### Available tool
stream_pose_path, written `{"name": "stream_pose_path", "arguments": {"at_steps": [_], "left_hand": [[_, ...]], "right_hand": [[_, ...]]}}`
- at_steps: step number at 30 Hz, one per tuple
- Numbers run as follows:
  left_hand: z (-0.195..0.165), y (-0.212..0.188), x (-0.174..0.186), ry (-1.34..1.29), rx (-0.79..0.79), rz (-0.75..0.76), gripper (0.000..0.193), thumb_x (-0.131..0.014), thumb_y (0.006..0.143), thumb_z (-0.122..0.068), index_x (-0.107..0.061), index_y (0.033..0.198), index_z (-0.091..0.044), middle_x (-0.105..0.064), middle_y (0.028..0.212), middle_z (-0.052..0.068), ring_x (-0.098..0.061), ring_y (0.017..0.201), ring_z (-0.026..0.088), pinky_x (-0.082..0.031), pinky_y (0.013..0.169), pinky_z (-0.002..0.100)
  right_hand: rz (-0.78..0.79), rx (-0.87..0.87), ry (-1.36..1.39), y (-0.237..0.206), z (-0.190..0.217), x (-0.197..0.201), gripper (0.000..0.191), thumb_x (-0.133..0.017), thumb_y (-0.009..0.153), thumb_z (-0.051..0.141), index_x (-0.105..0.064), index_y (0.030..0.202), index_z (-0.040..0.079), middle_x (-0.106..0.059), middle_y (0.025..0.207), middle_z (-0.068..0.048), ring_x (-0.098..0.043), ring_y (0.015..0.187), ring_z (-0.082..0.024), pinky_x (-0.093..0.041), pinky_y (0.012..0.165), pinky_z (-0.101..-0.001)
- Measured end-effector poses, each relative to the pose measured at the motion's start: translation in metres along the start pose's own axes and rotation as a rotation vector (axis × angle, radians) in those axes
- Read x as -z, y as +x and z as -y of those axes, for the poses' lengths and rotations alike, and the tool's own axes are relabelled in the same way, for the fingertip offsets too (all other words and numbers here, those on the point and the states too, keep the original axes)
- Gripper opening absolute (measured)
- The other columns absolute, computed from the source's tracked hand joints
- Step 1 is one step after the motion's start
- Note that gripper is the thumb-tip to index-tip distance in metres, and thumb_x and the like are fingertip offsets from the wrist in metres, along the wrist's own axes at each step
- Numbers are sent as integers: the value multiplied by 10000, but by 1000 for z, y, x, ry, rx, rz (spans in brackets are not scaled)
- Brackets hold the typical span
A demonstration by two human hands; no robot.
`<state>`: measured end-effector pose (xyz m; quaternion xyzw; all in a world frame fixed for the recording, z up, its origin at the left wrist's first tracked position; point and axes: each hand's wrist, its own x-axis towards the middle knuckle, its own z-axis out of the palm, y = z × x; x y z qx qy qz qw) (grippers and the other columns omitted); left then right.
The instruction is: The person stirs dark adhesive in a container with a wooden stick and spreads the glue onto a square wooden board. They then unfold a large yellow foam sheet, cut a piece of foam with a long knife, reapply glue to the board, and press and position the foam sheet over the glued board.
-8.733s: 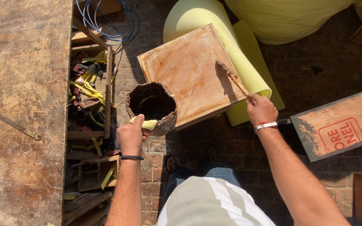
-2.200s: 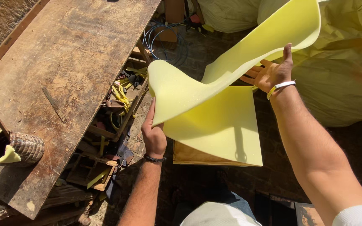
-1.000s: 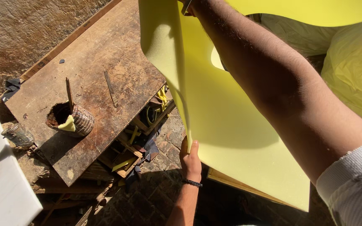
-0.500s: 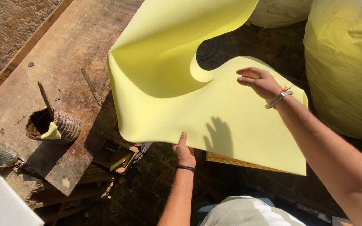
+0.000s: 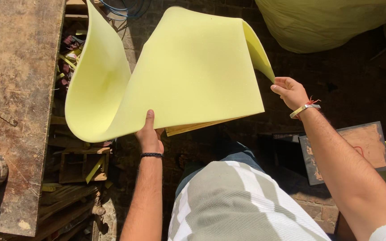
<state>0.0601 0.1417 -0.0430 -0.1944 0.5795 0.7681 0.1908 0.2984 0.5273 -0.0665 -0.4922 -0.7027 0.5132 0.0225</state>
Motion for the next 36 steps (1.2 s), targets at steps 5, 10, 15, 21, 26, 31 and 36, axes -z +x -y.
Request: {"name": "stream_pose_path", "arguments": {"at_steps": [5,10,15,21,26,31,36], "left_hand": [[15,12,17,131,-311,57,419,-739,954,-61,-621,1345,31,-673,1340,127,-656,1191,230,-542,1051,354],[51,27,65,350,-525,145,384,-726,966,-58,-593,1320,10,-657,1273,91,-631,1136,201,-525,1006,342],[75,42,92,394,-368,125,284,-713,980,-121,-621,1211,15,-693,1035,108,-665,806,198,-574,611,338],[76,51,99,517,-337,109,264,-708,987,-179,-668,1166,10,-725,1024,102,-712,802,168,-613,584,302],[72,49,85,356,-293,60,313,-717,954,-132,-628,1202,37,-707,1039,128,-688,812,201,-587,596,342],[54,50,77,265,-492,117,384,-758,927,-70,-608,1267,26,-700,1160,92,-673,1047,202,-563,935,343],[62,58,87,455,-475,81,265,-748,957,-117,-674,1167,26,-734,1065,105,-698,896,193,-584,768,330]], "right_hand": [[109,172,-193,0,18,-19,708,-658,962,434,-414,1571,169,-464,1577,-147,-460,1459,-255,-421,1155,-403],[169,563,-589,11,33,-57,760,-480,973,620,-294,1612,253,-144,1720,-124,-145,1576,-296,-216,1234,-479],[214,665,-1020,17,27,-84,808,-196,928,778,-173,1630,378,-24,1726,-42,-16,1579,-236,-48,1268,-508],[141,748,-1150,12,12,-94,797,-167,935,782,-177,1623,378,-19,1725,-31,5,1574,-243,-51,1255,-526],[120,754,-1071,14,8,-99,741,-175,971,731,-205,1621,377,-32,1731,-34,7,1582,-235,-48,1263,-528],[135,717,-982,16,9,-101,728,-194,978,714,-211,1625,379,-45,1741,-21,3,1591,-224,-47,1277,-515],[94,763,-1073,16,8,-107,710,-195,995,690,-201,1625,361,-40,1731,-56,0,1581,-249,-25,1259,-529]]}}
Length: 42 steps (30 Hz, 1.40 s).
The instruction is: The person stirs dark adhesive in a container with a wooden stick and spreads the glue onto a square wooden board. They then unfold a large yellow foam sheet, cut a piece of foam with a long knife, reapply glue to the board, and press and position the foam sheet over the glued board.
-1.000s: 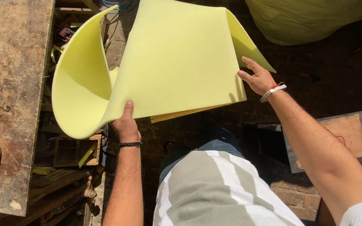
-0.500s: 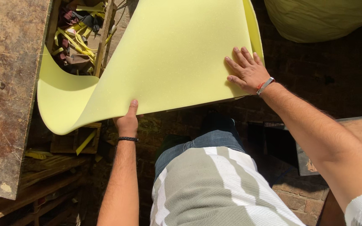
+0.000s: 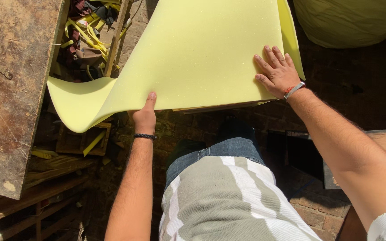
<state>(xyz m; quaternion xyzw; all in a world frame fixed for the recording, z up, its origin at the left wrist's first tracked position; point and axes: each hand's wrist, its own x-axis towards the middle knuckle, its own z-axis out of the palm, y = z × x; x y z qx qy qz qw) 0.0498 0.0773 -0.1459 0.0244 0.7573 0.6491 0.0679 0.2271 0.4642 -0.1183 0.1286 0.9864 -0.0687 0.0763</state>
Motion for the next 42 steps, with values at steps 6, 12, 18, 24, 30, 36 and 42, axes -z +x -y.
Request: {"name": "stream_pose_path", "arguments": {"at_steps": [6,12,18,24,30,36,42], "left_hand": [[45,0,-4,-27,136,-17,267,-760,953,-203,-699,1060,33,-746,924,113,-700,680,168,-584,515,291],[59,6,-3,95,221,-5,331,-747,926,-288,-693,1065,7,-742,914,94,-721,677,145,-625,515,290],[61,12,-2,139,317,17,383,-739,922,-358,-705,1033,7,-748,868,99,-706,605,161,-608,518,288],[69,16,-4,213,330,48,413,-721,929,-406,-714,1008,-1,-753,812,96,-709,574,166,-614,540,313],[79,20,-5,309,375,66,448,-711,959,-451,-758,958,-5,-762,757,120,-701,576,167,-596,590,303],[82,19,-8,176,343,22,364,-709,932,-364,-715,1009,-8,-745,814,90,-686,582,176,-588,541,318],[15,-32,-1,-196,594,69,455,-497,1031,-370,-745,964,5,-767,780,74,-670,568,130,-544,499,268]], "right_hand": [[-34,-11,-24,3,11,-5,701,-176,1011,663,-179,1632,339,-34,1727,-77,4,1584,-279,11,1265,-527],[-27,34,-28,13,38,-9,701,-171,1000,665,-178,1625,348,-33,1727,-70,5,1579,-288,33,1256,-543],[-31,75,-18,27,75,-14,699,-176,1010,667,-180,1631,346,-39,1729,-76,4,1579,-307,38,1252,-563],[-31,152,-47,40,113,-19,686,-176,1006,666,-192,1621,363,-49,1727,-58,-2,1580,-309,39,1253,-569],[-29,232,-43,60,148,-30,691,-162,1013,673,-195,1626,357,-59,1722,-74,-10,1574,-322,29,1245,-590],[-37,274,-86,76,189,-49,693,-167,1008,679,-195,1624,364,-56,1714,-81,-16,1570,-330,34,1230,-611],[50,224,-93,84,211,-46,691,-218,982,677,-199,1602,371,-48,1695,-76,-19,1548,-317,35,1210,-617]]}}
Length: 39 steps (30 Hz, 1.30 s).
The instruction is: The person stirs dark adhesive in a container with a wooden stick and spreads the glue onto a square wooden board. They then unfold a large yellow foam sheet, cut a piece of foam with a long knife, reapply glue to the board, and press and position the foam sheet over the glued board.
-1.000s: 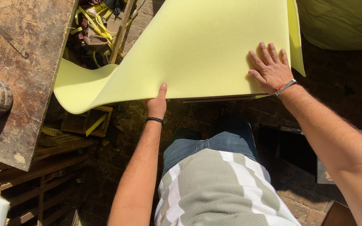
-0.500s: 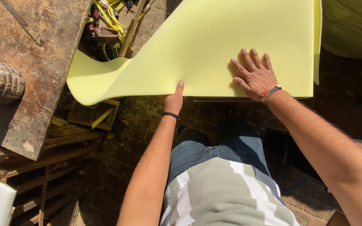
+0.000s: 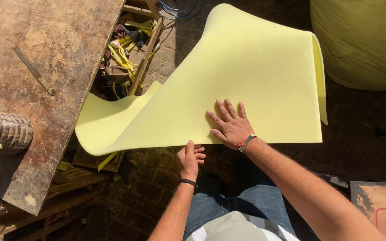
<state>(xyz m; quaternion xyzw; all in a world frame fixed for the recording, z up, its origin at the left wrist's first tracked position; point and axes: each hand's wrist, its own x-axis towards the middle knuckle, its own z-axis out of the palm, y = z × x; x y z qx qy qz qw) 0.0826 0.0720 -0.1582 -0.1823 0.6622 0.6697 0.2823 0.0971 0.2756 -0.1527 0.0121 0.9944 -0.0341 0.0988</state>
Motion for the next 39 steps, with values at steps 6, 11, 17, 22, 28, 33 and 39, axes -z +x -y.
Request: {"name": "stream_pose_path", "arguments": {"at_steps": [6,11,17,22,28,33,39], "left_hand": [[-43,-57,-120,601,-792,439,262,-629,909,-268,-767,844,-54,-721,697,97,-708,620,220,-550,579,344],[-46,7,-312,1435,-1224,862,725,-394,947,-717,-348,1554,-322,-302,1646,77,-270,1519,296,-208,1234,532],[-64,113,-321,1868,-1038,643,788,-238,940,-807,-81,1621,-445,-12,1727,-20,-55,1580,212,-33,1278,541],[-124,187,-225,1815,-786,174,816,-280,922,-810,-90,1621,-434,-45,1719,-36,-78,1575,196,-31,1263,570],[-131,231,-182,1592,-769,-12,802,-392,947,-772,-190,1623,-393,-49,1718,72,-99,1572,290,-99,1272,547],[-124,234,-179,1299,-682,-28,773,-512,979,-619,-198,1631,-346,-62,1729,123,-123,1577,369,-227,1256,498],[-101,203,-190,1583,-687,-123,802,-354,1011,-668,-139,1655,-241,-34,1695,222,-114,1540,450,-196,1224,568]], "right_hand": [[-229,50,126,-6,-13,1,659,-272,1010,659,-247,1599,364,-110,1700,-76,-56,1557,-302,34,1227,-594],[-269,76,197,-8,-24,-8,638,-287,1036,607,-295,1597,305,-129,1691,-109,-62,1560,-324,17,1221,-611],[-417,129,311,3,-40,6,617,-360,1053,562,-362,1591,258,-180,1705,-164,-104,1584,-354,-35,1255,-619],[224,166,232,10,-43,15,586,-417,1041,554,-372,1525,227,-154,1695,-129,-81,1598,-348,-18,1217,-644],[-251,73,176,-7,-140,0,727,-261,966,738,-271,1576,341,-170,1664,-82,-142,1521,-254,-18,1230,-563],[-20,-333,-58,44,-287,3,841,-295,908,797,-153,1613,361,-29,1694,-93,-33,1550,-259,-25,1205,-605],[-81,-478,147,113,-340,19,845,-324,942,767,-249,1634,287,-174,1696,-129,-140,1560,-342,-123,1217,-618]]}}
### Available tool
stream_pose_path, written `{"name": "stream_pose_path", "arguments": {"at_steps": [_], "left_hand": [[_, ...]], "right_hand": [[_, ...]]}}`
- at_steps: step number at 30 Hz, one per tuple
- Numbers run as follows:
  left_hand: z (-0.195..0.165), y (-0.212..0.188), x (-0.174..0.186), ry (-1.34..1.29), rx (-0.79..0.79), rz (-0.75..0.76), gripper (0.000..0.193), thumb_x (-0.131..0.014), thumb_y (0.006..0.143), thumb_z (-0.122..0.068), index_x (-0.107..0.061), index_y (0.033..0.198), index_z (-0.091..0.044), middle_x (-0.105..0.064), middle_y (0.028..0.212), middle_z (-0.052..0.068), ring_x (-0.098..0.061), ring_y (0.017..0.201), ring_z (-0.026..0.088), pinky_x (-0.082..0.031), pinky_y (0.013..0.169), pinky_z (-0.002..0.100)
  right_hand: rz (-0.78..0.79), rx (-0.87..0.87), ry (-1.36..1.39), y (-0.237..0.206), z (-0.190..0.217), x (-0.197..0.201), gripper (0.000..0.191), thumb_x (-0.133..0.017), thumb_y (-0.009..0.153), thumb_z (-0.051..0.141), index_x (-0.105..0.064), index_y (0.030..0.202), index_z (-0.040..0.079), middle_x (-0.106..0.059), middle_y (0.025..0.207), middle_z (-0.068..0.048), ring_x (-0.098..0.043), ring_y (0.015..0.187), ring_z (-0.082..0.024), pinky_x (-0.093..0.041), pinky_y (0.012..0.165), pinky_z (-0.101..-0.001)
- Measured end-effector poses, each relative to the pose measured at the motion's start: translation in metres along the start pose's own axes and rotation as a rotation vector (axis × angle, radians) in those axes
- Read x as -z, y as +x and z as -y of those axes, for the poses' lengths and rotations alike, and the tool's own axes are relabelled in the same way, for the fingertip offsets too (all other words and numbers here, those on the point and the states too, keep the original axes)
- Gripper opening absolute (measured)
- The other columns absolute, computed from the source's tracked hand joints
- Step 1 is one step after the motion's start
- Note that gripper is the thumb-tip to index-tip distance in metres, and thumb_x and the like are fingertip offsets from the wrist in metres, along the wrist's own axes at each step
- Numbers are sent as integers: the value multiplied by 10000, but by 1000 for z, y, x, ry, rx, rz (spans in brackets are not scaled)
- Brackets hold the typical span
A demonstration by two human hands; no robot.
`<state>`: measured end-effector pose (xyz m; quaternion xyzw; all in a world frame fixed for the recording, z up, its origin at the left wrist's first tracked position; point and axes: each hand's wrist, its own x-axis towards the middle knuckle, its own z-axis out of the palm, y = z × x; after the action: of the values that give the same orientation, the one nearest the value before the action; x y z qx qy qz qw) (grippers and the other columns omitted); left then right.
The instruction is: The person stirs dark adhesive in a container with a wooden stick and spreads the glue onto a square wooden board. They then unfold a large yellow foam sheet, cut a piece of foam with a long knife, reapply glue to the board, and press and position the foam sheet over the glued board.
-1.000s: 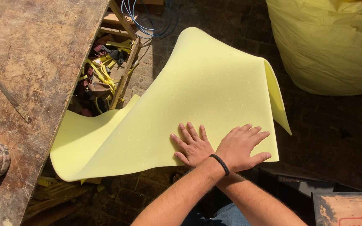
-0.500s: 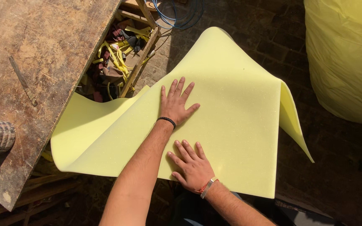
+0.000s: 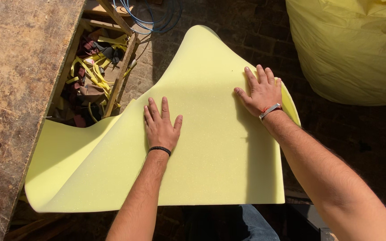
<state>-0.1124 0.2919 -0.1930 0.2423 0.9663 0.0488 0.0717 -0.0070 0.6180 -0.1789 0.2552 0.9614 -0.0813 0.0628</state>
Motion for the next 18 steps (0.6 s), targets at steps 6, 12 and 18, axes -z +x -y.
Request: {"name": "stream_pose_path", "arguments": {"at_steps": [6,12,18], "left_hand": [[-13,-75,-1,201,10,104,861,-261,971,-759,-84,1641,-247,-33,1685,196,-85,1537,440,-90,1201,659],[-13,-78,1,106,27,73,883,-314,945,-769,-89,1635,-266,-34,1693,175,-67,1544,418,-69,1213,642],[-1,-86,-1,101,9,94,885,-343,944,-766,-94,1639,-277,-25,1698,169,-56,1550,417,-68,1225,620]], "right_hand": [[25,-30,-9,-3,6,5,845,-314,935,771,-262,1628,291,-179,1690,-128,-139,1561,-322,-109,1220,-626],[-32,-3,-46,-23,19,-7,837,-238,962,716,-173,1640,230,-59,1710,-140,-35,1565,-325,-46,1204,-638],[-78,145,-114,-122,59,-46,816,-199,972,693,-133,1621,204,-22,1694,-138,9,1552,-344,37,1215,-599]]}}
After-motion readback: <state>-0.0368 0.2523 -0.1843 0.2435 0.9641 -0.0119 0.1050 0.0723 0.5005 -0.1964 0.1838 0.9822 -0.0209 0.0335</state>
